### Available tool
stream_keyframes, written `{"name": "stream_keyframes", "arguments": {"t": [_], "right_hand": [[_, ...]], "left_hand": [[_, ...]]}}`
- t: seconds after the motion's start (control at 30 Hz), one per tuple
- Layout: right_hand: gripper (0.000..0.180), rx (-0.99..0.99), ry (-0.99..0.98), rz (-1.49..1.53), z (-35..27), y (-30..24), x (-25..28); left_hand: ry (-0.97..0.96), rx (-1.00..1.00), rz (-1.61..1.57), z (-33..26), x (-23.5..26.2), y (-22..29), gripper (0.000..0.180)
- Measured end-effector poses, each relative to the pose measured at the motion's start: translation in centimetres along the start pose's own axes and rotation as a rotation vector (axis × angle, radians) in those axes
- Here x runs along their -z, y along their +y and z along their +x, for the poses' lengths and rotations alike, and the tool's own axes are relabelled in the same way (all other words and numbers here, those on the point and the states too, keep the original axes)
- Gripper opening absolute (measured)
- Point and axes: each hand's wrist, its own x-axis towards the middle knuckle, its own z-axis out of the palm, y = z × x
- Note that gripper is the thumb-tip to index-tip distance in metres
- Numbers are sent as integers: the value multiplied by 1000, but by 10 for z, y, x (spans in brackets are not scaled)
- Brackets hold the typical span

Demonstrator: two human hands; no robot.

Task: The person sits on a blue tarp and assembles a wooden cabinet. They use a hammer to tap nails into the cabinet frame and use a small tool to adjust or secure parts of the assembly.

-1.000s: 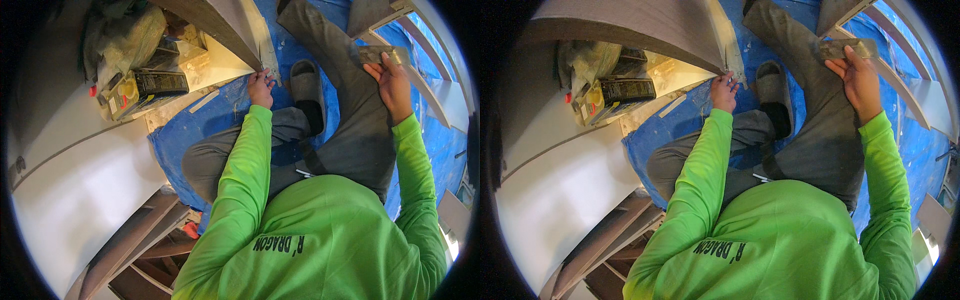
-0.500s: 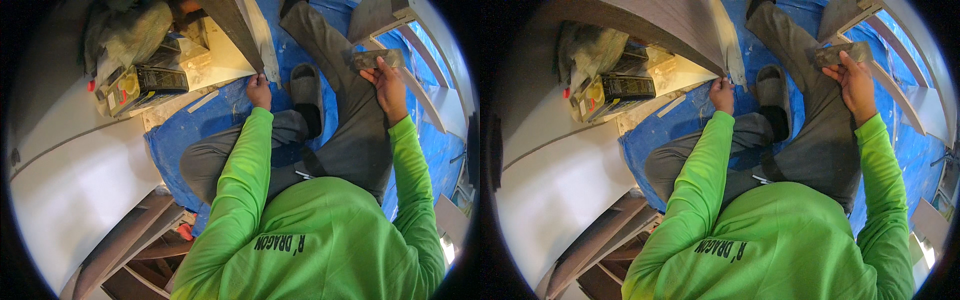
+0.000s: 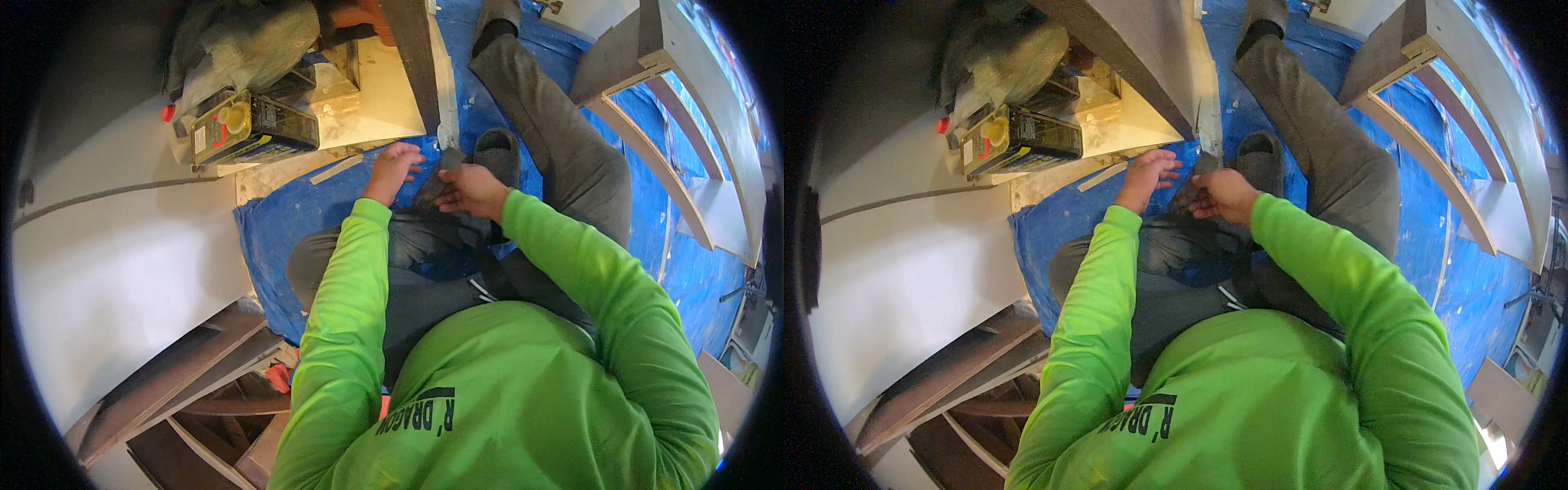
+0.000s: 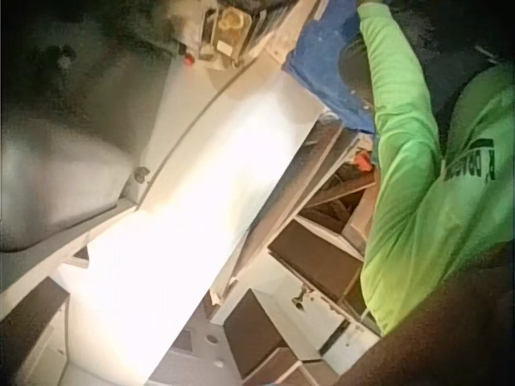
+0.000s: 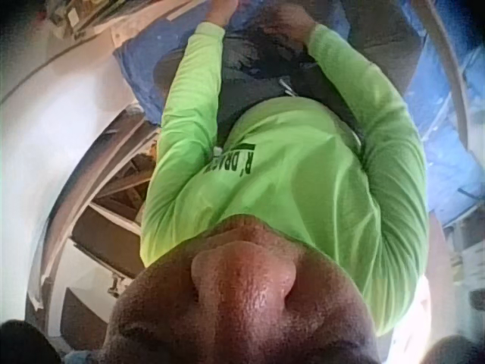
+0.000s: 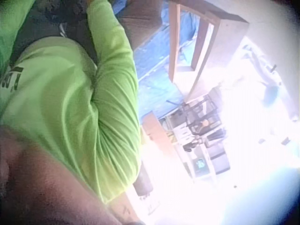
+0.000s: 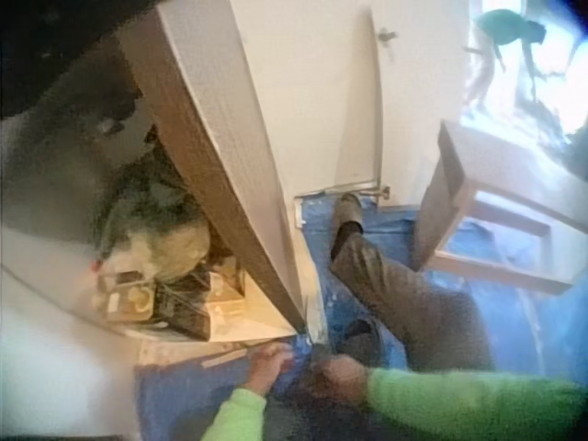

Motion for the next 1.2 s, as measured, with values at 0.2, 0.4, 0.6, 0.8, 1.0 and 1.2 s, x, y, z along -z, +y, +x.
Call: {"name": "stream_keyframes", "arguments": {"t": [0.2, 0.4, 0.6, 0.8, 1.0, 1.2], "right_hand": [[38, 941, -152, -1639, 57, 4, -11], [39, 802, -55, -1451, 91, 17, -2], [36, 449, 40, -655, 143, 34, 16], [31, 379, -2, -235, 131, 34, -12], [31, 638, -7, -373, 177, 46, 32], [30, 296, 69, -113, 140, 36, -11]], "left_hand": [[48, -185, 550, -10, 1, -30, 55], [52, -126, 660, 13, 1, -44, 50], [164, -263, 687, 25, -5, -54, 51], [282, -286, 707, 21, 2, -60, 47], [234, -333, 741, 24, -9, -33, 51], [238, -304, 717, 18, 2, -44, 43]]}}
